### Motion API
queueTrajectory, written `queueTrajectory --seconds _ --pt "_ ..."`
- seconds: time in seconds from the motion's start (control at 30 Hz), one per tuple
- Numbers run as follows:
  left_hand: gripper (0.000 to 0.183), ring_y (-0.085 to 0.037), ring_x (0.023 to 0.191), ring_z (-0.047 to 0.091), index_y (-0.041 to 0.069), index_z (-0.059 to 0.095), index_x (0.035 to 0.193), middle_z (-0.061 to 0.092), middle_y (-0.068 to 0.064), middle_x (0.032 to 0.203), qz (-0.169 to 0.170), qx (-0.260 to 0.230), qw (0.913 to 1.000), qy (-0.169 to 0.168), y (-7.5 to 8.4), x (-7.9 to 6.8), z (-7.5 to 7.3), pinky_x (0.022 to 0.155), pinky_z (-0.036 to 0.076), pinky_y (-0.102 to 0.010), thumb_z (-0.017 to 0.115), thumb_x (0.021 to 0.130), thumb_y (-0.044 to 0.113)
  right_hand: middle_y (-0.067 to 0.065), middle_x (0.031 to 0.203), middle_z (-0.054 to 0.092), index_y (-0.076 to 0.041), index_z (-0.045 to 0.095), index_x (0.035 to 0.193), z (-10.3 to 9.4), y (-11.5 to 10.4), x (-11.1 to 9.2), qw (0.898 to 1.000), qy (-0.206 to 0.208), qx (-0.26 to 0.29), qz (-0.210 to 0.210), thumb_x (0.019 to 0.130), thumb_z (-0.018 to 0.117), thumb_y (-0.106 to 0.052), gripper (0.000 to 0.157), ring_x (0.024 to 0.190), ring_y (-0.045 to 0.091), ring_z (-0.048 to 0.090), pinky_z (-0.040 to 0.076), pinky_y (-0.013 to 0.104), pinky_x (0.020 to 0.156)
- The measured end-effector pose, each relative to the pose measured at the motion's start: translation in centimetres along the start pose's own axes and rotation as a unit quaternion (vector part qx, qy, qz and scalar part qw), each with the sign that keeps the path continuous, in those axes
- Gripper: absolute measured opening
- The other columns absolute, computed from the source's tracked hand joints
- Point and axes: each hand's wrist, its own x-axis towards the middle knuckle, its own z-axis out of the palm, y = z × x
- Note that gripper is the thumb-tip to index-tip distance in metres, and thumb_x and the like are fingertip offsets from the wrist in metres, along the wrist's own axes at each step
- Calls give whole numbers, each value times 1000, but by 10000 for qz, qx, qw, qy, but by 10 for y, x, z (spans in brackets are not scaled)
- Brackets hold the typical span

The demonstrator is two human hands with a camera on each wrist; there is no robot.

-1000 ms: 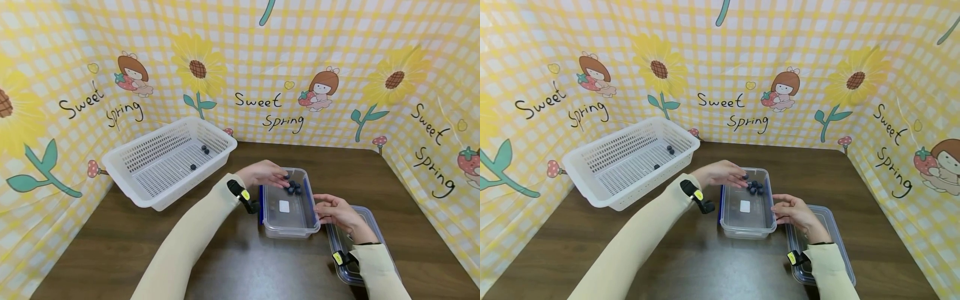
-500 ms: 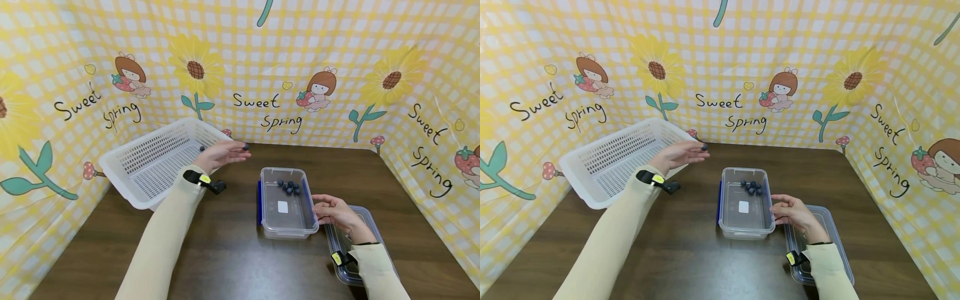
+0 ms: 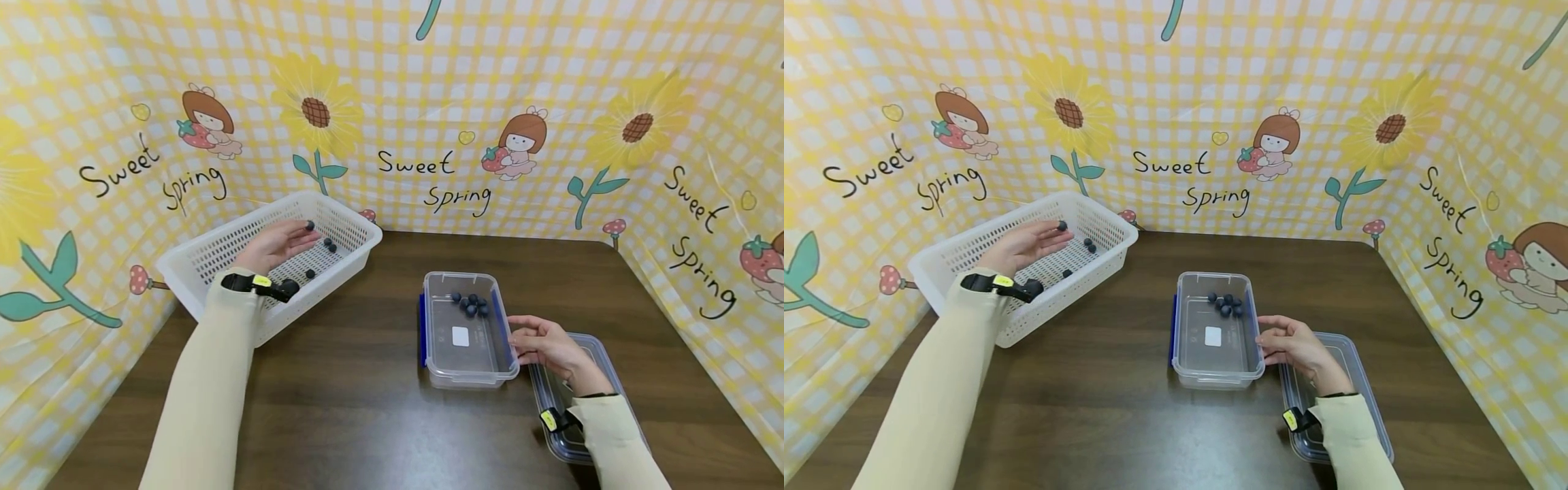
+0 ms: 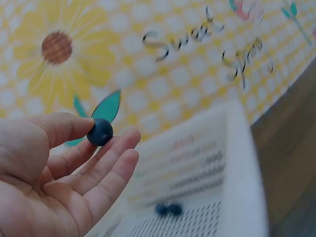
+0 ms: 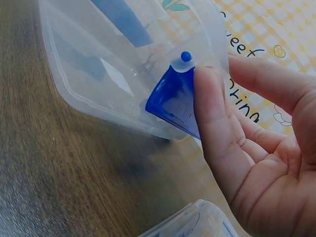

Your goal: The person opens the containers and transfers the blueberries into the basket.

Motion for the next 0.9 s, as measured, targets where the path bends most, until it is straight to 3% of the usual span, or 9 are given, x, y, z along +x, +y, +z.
queueTrajectory --seconds 0.17,0.37,0.5,0.7,0.9 --pt "23 -19 100 67 0 45 128 67 -10 95 -130 -166 9993 305 0 -4 -24 108 42 -32 46 106 5 4 94 72 -4 53 130 0 -1 -2 10000 -30 27 -20 98 54 5 33 80 15 70 61 29 71" --pt "21 -20 114 62 5 47 126 68 -12 91 -448 -650 9948 650 -4 -7 -35 108 41 -31 49 105 11 4 94 73 -6 54 128 1 -2 -1 10000 -14 31 -27 98 54 5 32 80 14 70 61 29 71" --pt "21 -20 108 65 5 51 122 67 -13 92 -540 -829 9916 832 -6 -7 -39 107 42 -31 54 103 13 3 94 73 -3 54 130 1 -1 -2 10000 -52 66 -53 98 55 5 33 80 14 70 61 28 71" --pt "18 -21 125 55 5 54 120 67 -12 95 -565 -802 9910 912 -6 -11 -41 105 44 -30 54 103 11 3 93 72 -7 56 127 1 -1 -1 10000 -24 64 -62 98 55 6 32 79 13 69 61 28 70" --pt "14 -22 129 51 4 55 116 65 -12 99 -585 -737 9917 872 -6 -11 -35 108 42 -31 50 105 10 2 92 72 -9 57 125 0 -1 -1 10000 26 -5 -41 98 53 7 32 78 13 69 61 28 69"
